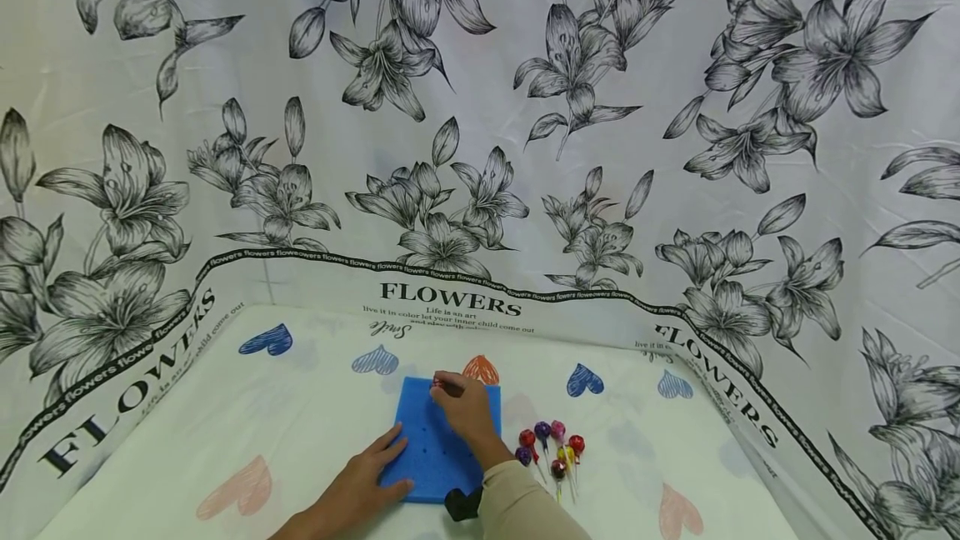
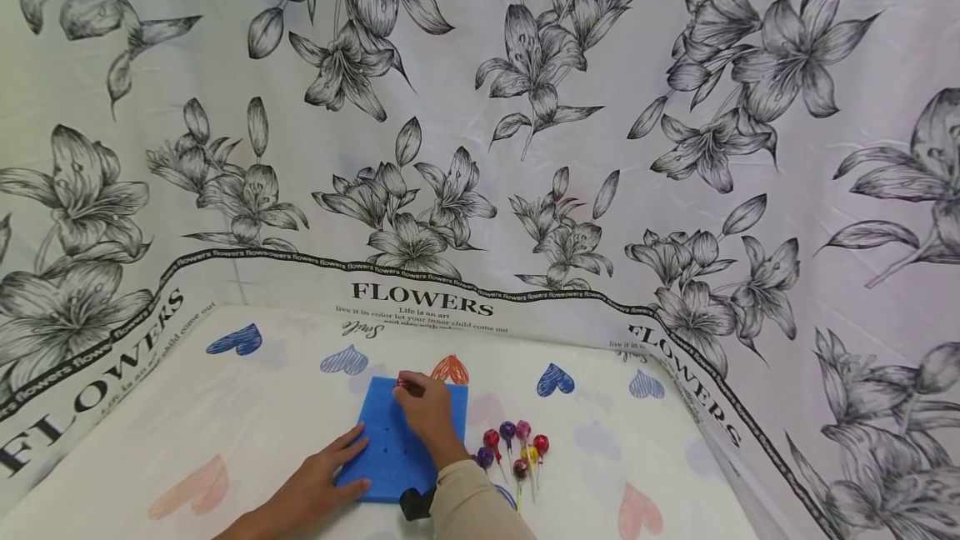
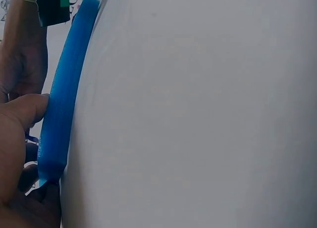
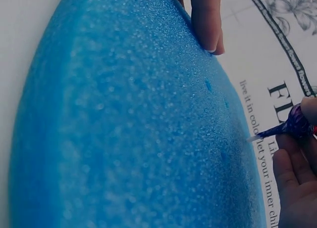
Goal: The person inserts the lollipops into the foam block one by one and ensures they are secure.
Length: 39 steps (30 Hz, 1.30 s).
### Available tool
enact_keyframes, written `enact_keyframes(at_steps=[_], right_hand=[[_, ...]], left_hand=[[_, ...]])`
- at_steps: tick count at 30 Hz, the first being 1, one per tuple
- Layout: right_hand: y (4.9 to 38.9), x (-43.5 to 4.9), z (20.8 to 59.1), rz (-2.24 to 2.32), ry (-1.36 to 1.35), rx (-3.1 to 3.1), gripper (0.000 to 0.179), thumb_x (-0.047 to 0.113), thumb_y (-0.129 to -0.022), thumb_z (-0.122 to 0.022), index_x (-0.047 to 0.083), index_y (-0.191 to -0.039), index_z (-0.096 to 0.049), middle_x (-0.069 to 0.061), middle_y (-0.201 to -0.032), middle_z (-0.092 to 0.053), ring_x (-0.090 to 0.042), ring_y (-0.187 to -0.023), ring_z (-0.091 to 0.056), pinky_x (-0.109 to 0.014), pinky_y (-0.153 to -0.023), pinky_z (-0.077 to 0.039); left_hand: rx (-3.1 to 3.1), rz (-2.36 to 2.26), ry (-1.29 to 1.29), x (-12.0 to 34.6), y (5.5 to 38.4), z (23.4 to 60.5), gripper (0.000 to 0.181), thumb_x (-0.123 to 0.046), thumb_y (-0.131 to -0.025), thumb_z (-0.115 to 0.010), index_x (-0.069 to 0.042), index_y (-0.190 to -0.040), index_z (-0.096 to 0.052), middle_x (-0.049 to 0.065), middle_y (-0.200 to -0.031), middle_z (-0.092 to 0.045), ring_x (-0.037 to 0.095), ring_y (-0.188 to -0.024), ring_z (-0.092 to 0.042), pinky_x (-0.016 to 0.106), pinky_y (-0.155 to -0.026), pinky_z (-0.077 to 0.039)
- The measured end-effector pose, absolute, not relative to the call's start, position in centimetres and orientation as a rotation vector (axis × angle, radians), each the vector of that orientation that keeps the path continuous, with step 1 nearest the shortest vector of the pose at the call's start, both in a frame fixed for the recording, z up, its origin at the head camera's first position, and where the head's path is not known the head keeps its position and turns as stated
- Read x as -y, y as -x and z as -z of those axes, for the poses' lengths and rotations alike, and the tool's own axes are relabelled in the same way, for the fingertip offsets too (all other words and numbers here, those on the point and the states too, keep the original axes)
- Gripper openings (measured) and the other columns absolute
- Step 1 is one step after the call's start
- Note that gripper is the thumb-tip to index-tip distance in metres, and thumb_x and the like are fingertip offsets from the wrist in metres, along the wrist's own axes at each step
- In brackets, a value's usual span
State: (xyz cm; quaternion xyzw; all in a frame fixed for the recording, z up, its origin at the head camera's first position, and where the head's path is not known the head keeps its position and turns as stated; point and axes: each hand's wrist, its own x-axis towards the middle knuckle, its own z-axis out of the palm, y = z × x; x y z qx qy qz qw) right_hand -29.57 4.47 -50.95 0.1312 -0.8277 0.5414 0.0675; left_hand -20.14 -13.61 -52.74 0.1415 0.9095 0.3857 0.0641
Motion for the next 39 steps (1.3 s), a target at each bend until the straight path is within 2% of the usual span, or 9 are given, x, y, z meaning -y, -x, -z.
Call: enact_keyframes(at_steps=[8, 14, 17, 23, 30, 36, 39], right_hand=[[29.4, -4.4, 50.6, -1.633, -0.394, 2.501, 0.029, 0.015, -0.091, -0.068, 0.011, -0.12, -0.068, 0.004, -0.106, -0.068, -0.012, -0.097, -0.063, -0.033, -0.083, -0.053], [29.5, -4.8, 49.6, -1.681, -0.428, 2.465, 0.032, 0.017, -0.092, -0.067, 0.011, -0.123, -0.065, -0.003, -0.115, -0.065, -0.018, -0.102, -0.062, -0.037, -0.085, -0.053], [29.6, -5.3, 48.7, -1.665, -0.433, 2.465, 0.032, 0.02, -0.093, -0.067, 0.014, -0.124, -0.064, -0.001, -0.117, -0.064, -0.02, -0.106, -0.06, -0.036, -0.087, -0.051], [29.4, -6.6, 45.6, -1.687, -0.503, 2.398, 0.033, 0.015, -0.092, -0.068, 0.01, -0.124, -0.064, -0.005, -0.119, -0.064, -0.023, -0.109, -0.06, -0.035, -0.091, -0.05], [26.8, -8.2, 39.3, -1.757, -0.659, 2.275, 0.036, 0.002, -0.092, -0.064, -0.004, -0.127, -0.058, -0.02, -0.124, -0.059, -0.039, -0.113, -0.056, -0.045, -0.094, -0.047], [25.3, -10.0, 36.7, -1.758, -0.724, 2.213, 0.038, -0.001, -0.093, -0.062, -0.006, -0.13, -0.055, -0.025, -0.127, -0.055, -0.044, -0.115, -0.054, -0.047, -0.094, -0.047], [24.7, -11.0, 35.9, -1.749, -0.725, 2.18, 0.039, 0.0, -0.092, -0.063, -0.004, -0.131, -0.055, -0.024, -0.128, -0.056, -0.043, -0.115, -0.054, -0.044, -0.092, -0.049]], left_hand=[[-2.729, -1.172, -0.404, 13.5, 20.1, 52.9, 0.076, -0.046, -0.084, -0.072, 0.004, -0.137, -0.05, 0.021, -0.151, -0.032, 0.048, -0.133, -0.032, 0.063, -0.098, -0.035], [-2.728, -1.174, -0.41, 13.4, 20.1, 53.0, 0.077, -0.046, -0.083, -0.073, 0.003, -0.138, -0.05, 0.021, -0.151, -0.032, 0.047, -0.133, -0.032, 0.062, -0.099, -0.034], [-2.728, -1.171, -0.415, 13.5, 20.1, 53.0, 0.076, -0.045, -0.084, -0.073, 0.003, -0.138, -0.049, 0.02, -0.151, -0.031, 0.047, -0.134, -0.031, 0.062, -0.099, -0.034], [-2.738, -1.177, -0.447, 13.4, 20.0, 52.8, 0.076, -0.045, -0.084, -0.072, 0.003, -0.138, -0.049, 0.021, -0.151, -0.032, 0.047, -0.133, -0.032, 0.062, -0.099, -0.034], [-2.777, -1.168, -0.496, 13.4, 20.1, 52.8, 0.075, -0.045, -0.086, -0.071, 0.005, -0.137, -0.049, 0.022, -0.151, -0.032, 0.045, -0.134, -0.033, 0.06, -0.1, -0.034], [-2.775, -1.173, -0.495, 13.4, 20.0, 52.8, 0.074, -0.043, -0.086, -0.07, 0.005, -0.137, -0.049, 0.022, -0.151, -0.032, 0.046, -0.133, -0.032, 0.061, -0.1, -0.034], [-2.77, -1.17, -0.501, 13.4, 19.9, 52.7, 0.074, -0.043, -0.087, -0.07, 0.006, -0.137, -0.048, 0.022, -0.15, -0.032, 0.047, -0.133, -0.033, 0.061, -0.1, -0.034]])
